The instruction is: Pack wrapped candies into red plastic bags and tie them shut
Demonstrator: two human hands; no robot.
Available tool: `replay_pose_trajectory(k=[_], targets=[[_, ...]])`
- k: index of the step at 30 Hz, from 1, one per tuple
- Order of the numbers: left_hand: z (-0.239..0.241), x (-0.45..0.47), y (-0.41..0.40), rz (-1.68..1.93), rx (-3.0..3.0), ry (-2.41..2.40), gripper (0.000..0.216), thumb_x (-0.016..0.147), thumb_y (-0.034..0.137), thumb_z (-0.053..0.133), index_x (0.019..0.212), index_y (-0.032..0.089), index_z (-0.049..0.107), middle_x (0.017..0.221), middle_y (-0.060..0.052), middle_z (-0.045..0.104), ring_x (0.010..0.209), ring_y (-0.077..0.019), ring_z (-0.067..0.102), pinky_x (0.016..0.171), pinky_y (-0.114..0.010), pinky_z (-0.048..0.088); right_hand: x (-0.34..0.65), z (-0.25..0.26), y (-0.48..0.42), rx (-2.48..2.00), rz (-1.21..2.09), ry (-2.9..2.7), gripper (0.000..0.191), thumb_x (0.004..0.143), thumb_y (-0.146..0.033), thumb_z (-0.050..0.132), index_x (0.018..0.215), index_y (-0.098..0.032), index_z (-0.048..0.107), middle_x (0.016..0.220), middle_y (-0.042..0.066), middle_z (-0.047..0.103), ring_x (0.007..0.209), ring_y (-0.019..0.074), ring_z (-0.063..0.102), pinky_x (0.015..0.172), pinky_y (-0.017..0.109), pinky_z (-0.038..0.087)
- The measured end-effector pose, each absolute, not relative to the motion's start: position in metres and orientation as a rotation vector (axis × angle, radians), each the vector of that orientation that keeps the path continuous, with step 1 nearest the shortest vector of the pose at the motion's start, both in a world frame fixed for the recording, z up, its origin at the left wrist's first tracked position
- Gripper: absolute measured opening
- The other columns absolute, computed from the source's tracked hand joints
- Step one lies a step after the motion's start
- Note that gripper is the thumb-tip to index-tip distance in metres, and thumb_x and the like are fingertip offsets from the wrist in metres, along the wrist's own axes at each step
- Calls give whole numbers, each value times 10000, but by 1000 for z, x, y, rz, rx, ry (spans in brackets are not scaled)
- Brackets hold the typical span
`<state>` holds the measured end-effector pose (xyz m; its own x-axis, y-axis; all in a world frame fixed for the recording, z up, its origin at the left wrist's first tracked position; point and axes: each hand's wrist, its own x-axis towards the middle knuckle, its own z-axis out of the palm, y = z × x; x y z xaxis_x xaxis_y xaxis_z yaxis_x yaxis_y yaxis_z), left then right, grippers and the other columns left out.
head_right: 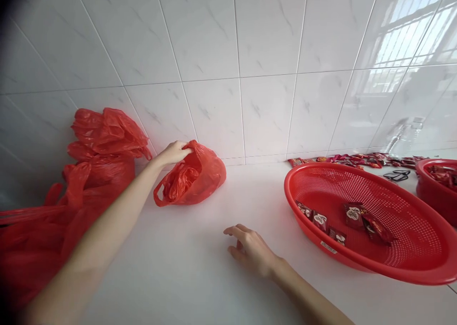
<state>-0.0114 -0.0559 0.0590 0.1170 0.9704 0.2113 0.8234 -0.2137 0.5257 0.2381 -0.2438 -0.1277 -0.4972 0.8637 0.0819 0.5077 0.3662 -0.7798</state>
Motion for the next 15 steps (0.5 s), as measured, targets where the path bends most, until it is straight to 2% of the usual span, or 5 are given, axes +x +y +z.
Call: replay_pose_trajectory(k=[2, 5, 8, 12, 15], targets=[[60, -15, -60, 872, 2126, 1882, 239, 770, 302, 539, 553, 202, 539, 684, -59, 668, 848, -277, 667, 738, -324, 470, 238, -127, -243, -1194, 983, -2129, 387, 901, -191, 515, 1278, -199, 599, 1176, 112, 642, 814, 181, 651, 759, 355, 523], [60, -19, -63, 1036, 2072, 2041, 290, 785, 333, 519, 521, 215, 498, 699, -103, 654, 926, -329, 657, 763, -352, 452, 238, -128, -242, -1203, 993, -2099, 366, 911, -208, 509, 1264, -204, 606, 1165, 112, 641, 803, 180, 647, 749, 357, 526], [57, -23, -65, 1118, 1969, 2114, 338, 763, 413, 569, 489, 227, 503, 637, -115, 617, 878, -358, 661, 731, -373, 450, 237, -129, -242, -1188, 990, -2079, 347, 917, -216, 500, 1247, -205, 608, 1156, 110, 641, 795, 176, 643, 749, 360, 530], [44, -27, -66, 1266, 1803, 2051, 363, 742, 460, 631, 486, 234, 504, 523, -44, 524, 727, -289, 640, 663, -341, 451, 234, -131, -245, -1172, 982, -2060, 383, 917, -208, 486, 1291, -211, 571, 1216, 116, 622, 784, 164, 635, 759, 372, 544], [37, -27, -67, 1500, 1632, 2055, 391, 899, 476, 434, 620, 217, 525, 613, -23, 549, 746, -232, 616, 683, -314, 476, 231, -131, -247, -1152, 968, -2034, 474, 908, -195, 483, 1381, -224, 496, 1277, 127, 585, 798, 159, 637, 748, 368, 559]])
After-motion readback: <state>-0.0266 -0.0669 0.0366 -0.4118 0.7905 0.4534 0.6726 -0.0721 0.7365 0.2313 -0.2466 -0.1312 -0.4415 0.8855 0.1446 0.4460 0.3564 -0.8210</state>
